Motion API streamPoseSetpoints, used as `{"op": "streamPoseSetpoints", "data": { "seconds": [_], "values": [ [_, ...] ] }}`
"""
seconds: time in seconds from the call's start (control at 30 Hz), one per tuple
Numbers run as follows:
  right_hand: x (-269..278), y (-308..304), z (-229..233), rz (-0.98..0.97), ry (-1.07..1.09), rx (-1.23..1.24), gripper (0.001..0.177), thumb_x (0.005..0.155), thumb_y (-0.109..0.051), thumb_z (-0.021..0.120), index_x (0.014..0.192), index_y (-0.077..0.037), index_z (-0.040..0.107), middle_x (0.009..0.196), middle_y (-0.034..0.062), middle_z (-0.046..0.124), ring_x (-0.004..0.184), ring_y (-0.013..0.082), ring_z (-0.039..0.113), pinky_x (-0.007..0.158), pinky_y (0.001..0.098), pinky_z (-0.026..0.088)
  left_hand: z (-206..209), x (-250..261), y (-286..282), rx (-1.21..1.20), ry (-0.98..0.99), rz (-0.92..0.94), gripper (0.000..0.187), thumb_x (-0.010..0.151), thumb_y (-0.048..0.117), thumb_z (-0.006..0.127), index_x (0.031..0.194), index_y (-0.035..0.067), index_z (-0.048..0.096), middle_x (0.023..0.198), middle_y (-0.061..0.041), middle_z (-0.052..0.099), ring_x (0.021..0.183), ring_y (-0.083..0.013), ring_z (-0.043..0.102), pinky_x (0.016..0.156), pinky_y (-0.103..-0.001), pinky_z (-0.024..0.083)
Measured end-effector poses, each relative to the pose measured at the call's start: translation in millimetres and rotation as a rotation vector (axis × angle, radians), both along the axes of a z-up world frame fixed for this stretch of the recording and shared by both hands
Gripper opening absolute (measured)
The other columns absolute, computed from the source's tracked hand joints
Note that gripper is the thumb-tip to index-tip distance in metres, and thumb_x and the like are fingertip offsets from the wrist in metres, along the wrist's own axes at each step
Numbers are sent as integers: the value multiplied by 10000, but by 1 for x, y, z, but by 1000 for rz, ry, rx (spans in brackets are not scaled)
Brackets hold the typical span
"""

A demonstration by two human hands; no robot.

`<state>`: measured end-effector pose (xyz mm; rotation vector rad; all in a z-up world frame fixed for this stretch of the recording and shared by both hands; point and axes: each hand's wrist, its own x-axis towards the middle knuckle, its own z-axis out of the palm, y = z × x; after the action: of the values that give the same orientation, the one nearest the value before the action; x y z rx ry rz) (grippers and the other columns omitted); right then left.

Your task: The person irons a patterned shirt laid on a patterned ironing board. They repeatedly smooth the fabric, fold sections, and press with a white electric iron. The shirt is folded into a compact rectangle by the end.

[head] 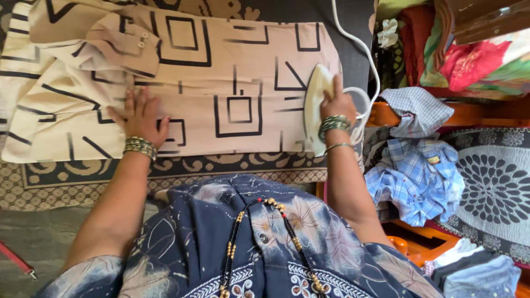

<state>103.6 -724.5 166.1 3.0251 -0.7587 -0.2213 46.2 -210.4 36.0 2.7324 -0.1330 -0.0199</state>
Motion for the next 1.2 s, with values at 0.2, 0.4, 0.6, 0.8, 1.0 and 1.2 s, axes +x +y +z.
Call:
{"op": "streamPoseSetpoints", "data": {
  "seconds": [0.2,0.4,0.6,0.8,1.0,1.2],
  "values": [
    [67,-73,2,148,-62,26,528,960,-436,653,1463,-362,511,953,157,723,870,385,694,740,507,545,8,0,-8,41,25,51,577,907,404,660,1423,158,577,1735,-38,343,1637,-352,188,1121,-840,-53],
    [137,-69,11,396,-136,89,510,948,-440,655,1437,-369,528,1034,150,732,929,380,703,765,508,553,18,3,-14,62,11,71,562,901,409,625,1398,150,584,1721,-47,362,1627,-342,217,1139,-837,-18],
    [239,-61,12,393,-33,-68,544,960,-487,633,1453,-311,484,1019,207,710,914,421,686,748,555,540,23,6,-16,89,22,81,529,880,422,615,1336,155,590,1687,-51,389,1604,-340,249,1139,-839,10],
    [315,-74,-15,812,-82,-168,456,1057,-497,639,1379,-184,557,1075,193,728,986,395,688,1064,537,463,18,7,-18,131,39,102,540,855,446,627,1328,186,597,1622,-51,411,1558,-341,273,1120,-845,63],
    [339,-28,12,681,39,-395,602,868,-521,746,1304,-142,576,1172,227,661,1113,457,590,819,654,481,17,15,-21,120,126,108,581,854,489,638,1369,231,561,1586,-56,372,1492,-355,238,1049,-856,79],
    [325,96,-24,697,-258,-51,489,913,-359,711,1319,-107,605,1174,232,643,999,434,619,785,556,509,46,12,-15,94,204,89,582,911,522,559,1435,272,531,1660,-8,289,1555,-292,160,1090,-843,25]
  ]
}}
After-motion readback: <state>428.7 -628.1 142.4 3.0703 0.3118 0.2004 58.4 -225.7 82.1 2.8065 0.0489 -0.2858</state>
